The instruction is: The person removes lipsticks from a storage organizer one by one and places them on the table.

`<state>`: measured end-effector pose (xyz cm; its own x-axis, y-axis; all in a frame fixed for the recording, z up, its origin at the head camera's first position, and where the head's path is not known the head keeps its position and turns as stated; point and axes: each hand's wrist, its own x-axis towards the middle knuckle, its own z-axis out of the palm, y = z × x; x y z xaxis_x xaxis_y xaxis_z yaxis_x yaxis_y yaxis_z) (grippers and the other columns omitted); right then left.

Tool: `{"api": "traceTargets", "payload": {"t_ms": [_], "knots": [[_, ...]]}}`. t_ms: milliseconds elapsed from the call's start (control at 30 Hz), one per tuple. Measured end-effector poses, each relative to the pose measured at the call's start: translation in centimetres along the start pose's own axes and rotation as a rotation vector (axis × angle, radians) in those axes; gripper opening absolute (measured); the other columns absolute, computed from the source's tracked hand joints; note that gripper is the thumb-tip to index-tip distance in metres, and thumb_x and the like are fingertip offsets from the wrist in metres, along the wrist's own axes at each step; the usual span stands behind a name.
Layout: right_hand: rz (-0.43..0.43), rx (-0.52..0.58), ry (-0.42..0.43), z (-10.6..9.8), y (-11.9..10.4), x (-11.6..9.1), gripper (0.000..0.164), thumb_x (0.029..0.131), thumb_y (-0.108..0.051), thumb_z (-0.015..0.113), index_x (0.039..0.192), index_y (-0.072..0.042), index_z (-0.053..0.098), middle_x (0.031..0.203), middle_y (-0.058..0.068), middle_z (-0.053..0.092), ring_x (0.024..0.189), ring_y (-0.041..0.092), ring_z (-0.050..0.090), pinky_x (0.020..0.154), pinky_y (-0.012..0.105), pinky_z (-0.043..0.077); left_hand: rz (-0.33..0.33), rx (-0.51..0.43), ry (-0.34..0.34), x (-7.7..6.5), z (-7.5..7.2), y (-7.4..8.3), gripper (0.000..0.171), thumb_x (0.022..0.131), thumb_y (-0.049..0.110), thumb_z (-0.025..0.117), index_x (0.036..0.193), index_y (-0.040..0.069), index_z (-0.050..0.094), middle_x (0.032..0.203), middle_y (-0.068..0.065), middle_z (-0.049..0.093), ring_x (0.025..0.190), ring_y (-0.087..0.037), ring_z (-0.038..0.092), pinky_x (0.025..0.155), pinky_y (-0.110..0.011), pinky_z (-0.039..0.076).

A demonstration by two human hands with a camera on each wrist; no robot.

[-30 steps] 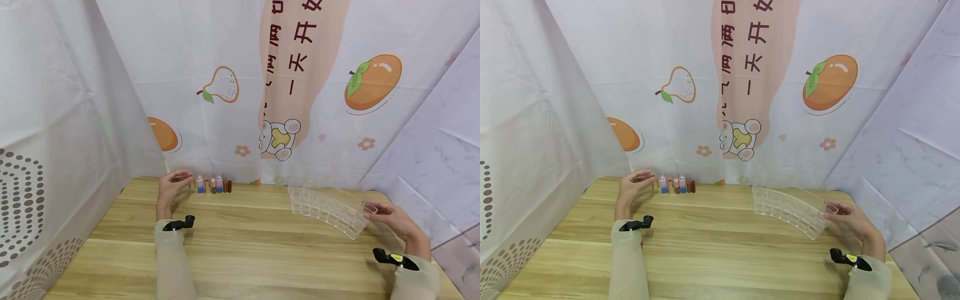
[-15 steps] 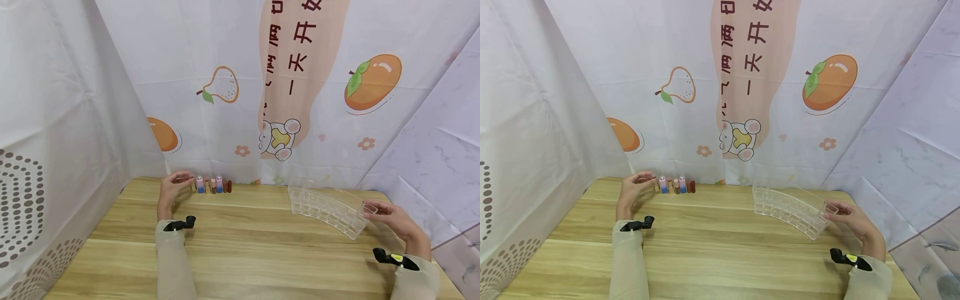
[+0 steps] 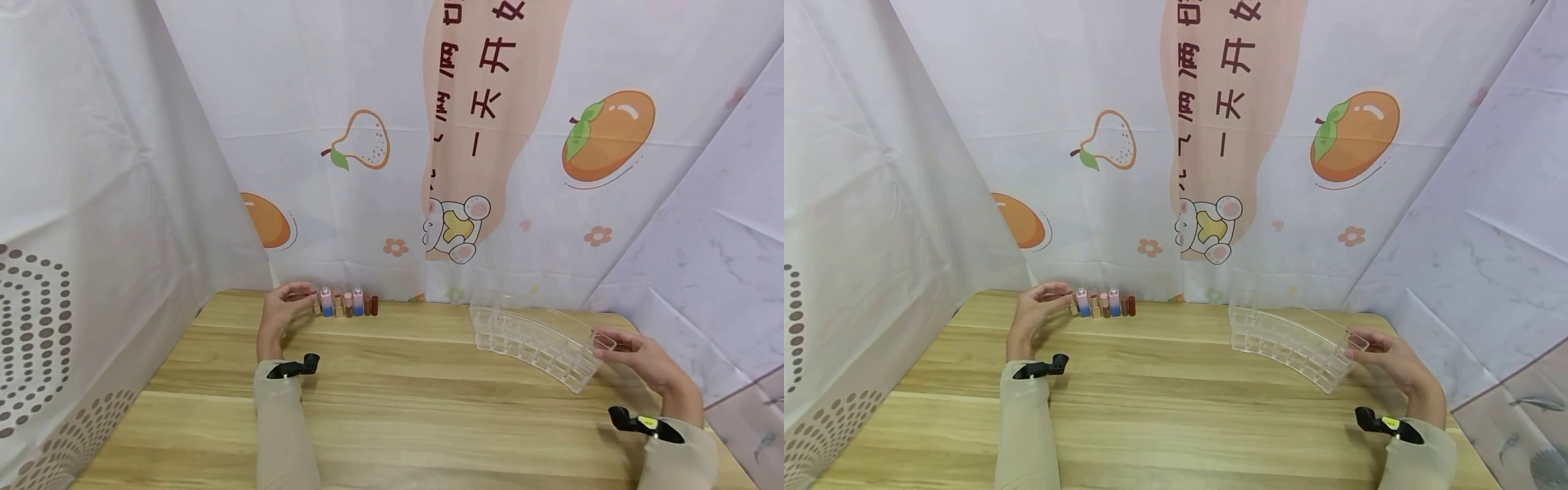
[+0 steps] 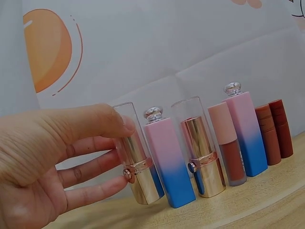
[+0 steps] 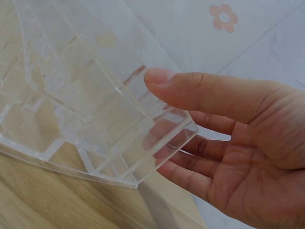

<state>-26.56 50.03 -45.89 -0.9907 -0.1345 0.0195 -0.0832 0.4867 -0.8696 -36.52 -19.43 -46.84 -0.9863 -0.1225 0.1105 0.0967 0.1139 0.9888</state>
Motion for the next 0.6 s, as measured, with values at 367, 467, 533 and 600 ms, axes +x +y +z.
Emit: {"api": "traceTargets", "payload": {"t_ms": [367,467,533,600], "knots": [[-0.015,0.025,-0.011,0.0,0.1,0.0,0.042,0.097,-0.002,0.065,0.138,-0.011,0.063,0.116,-0.030,0.066,0.103,-0.014,0.060,0.081,0.009,0.051,-0.036,0.024,-0.022,-0.6,0.1,1.1,0.040,0.088,-0.002,0.076,0.126,-0.010,0.063,0.104,-0.002,0.070,0.092,-0.003,0.066,0.080,-0.015,0.056],[-0.012,0.021,-0.009,0.0,0.1,0.0,0.042,0.097,-0.003,0.066,0.137,-0.014,0.064,0.115,-0.029,0.067,0.103,-0.013,0.060,0.081,0.010,0.051,-0.056,0.027,-0.021,-0.8,0.2,1.3,0.040,0.089,-0.001,0.076,0.126,-0.009,0.063,0.103,0.001,0.069,0.091,-0.002,0.065,0.081,-0.016,0.056],[-0.009,0.019,-0.006,0.1,0.1,0.0,0.041,0.097,-0.004,0.066,0.136,-0.017,0.065,0.115,-0.029,0.066,0.103,-0.013,0.061,0.080,0.010,0.052,-0.074,0.026,-0.017,-0.9,0.2,1.2,0.039,0.089,0.000,0.076,0.125,-0.008,0.064,0.104,0.001,0.069,0.091,-0.002,0.065,0.082,-0.017,0.057],[-0.015,0.011,-0.007,0.1,0.1,0.0,0.041,0.098,-0.004,0.066,0.136,-0.018,0.065,0.115,-0.030,0.066,0.102,-0.012,0.061,0.080,0.010,0.052,-0.086,0.023,-0.015,-0.8,0.1,1.1,0.039,0.089,0.001,0.077,0.124,-0.007,0.064,0.107,-0.001,0.068,0.091,-0.003,0.065,0.082,-0.019,0.057]]}}
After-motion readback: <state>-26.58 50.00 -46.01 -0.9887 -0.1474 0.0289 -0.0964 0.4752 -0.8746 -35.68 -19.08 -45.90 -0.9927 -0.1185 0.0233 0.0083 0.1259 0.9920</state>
